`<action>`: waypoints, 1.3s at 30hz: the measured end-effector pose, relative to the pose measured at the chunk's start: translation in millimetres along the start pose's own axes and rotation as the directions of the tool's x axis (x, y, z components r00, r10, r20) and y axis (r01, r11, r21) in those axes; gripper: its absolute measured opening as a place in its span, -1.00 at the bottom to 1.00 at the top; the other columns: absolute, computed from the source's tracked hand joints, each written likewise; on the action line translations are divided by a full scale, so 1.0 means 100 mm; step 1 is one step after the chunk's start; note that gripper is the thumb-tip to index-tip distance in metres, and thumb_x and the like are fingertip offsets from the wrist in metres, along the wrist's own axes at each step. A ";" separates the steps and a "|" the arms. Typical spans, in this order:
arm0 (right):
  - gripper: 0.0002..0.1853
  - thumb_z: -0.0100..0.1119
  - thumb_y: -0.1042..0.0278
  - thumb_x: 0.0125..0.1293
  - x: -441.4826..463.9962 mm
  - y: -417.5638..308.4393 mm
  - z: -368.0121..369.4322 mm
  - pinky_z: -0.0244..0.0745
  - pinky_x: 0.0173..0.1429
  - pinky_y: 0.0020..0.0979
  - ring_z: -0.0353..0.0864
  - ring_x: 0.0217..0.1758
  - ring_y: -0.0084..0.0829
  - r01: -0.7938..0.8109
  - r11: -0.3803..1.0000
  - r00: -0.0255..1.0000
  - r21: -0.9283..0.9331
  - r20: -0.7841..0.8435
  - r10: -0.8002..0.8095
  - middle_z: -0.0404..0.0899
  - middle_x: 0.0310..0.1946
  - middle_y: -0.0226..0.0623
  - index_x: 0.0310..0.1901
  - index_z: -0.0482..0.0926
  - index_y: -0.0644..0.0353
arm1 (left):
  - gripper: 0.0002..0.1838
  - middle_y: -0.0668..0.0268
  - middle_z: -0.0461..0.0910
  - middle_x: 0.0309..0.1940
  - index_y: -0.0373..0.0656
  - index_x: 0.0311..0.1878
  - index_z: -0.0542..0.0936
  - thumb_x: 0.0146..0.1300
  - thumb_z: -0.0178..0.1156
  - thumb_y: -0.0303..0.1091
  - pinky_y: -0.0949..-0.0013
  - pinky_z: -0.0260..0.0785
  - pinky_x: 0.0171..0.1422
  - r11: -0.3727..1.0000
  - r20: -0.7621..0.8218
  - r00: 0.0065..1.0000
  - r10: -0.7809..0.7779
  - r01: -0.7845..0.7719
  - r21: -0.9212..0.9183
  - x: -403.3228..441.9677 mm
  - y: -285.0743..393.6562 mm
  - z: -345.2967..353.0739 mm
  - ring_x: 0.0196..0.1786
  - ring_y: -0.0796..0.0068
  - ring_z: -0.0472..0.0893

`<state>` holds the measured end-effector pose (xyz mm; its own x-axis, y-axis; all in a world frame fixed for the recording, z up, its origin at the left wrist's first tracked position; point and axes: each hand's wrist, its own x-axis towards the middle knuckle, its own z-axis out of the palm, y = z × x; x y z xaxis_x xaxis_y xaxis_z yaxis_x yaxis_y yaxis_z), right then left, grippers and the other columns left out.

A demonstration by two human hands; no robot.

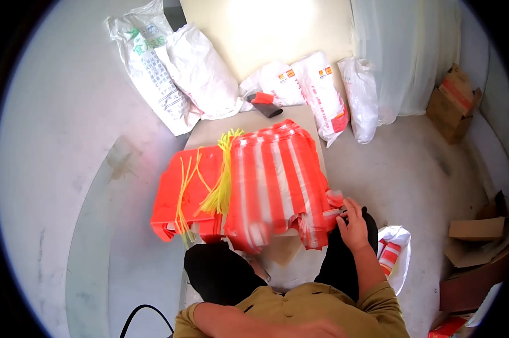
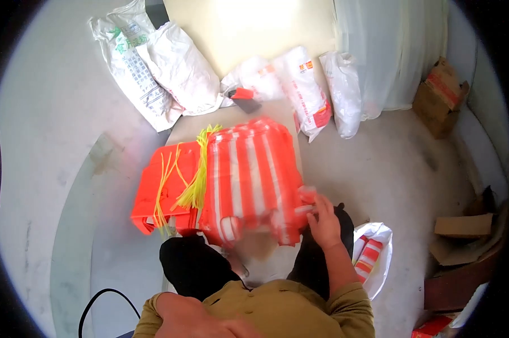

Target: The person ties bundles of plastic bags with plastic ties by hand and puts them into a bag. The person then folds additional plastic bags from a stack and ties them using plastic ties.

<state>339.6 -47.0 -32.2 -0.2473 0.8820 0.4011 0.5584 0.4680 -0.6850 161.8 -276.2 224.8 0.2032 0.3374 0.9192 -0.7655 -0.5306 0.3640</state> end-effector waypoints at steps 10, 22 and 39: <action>-0.40 0.33 0.49 0.40 0.06 0.00 -0.10 0.68 0.07 -0.30 0.74 -0.04 -0.25 0.004 0.999 1.000 -0.039 0.024 -0.003 0.40 0.49 -0.08 0.46 0.43 0.20 | -0.67 -0.15 0.47 0.31 0.33 0.07 0.84 0.51 0.25 0.19 -0.06 0.38 0.36 0.999 -0.064 0.998 0.007 -0.010 -0.049 0.08 0.04 -0.11 0.32 -0.14 0.42; -0.44 0.30 0.53 0.41 -0.10 0.09 -0.16 0.68 0.04 -0.33 0.76 -0.08 -0.27 0.022 1.000 0.998 -0.017 -0.055 -0.023 0.44 0.46 -0.08 0.43 0.45 0.22 | 0.05 0.13 0.55 0.26 0.56 0.75 -0.28 0.42 0.10 0.50 -0.20 0.38 0.45 -0.749 0.240 0.967 0.081 -0.100 0.655 0.06 0.47 -0.39 0.27 0.03 0.54; -0.47 0.34 0.55 0.36 -0.07 0.01 -0.03 0.69 0.01 -0.33 0.75 -0.12 -0.30 0.076 0.997 0.996 0.004 -0.046 -0.075 0.48 0.41 -0.11 0.36 0.52 0.21 | -0.49 0.24 0.63 0.13 0.07 0.27 0.41 0.40 0.37 -0.01 -0.32 0.10 0.64 -0.471 0.402 0.889 0.221 -0.263 0.842 -0.41 0.08 -0.96 0.31 0.12 0.49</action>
<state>344.6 -53.2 -33.8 -0.2519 0.8408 0.4792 0.5351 0.5336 -0.6550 88.4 -219.8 175.5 0.2568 -0.1298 0.9577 0.8212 -0.4932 -0.2870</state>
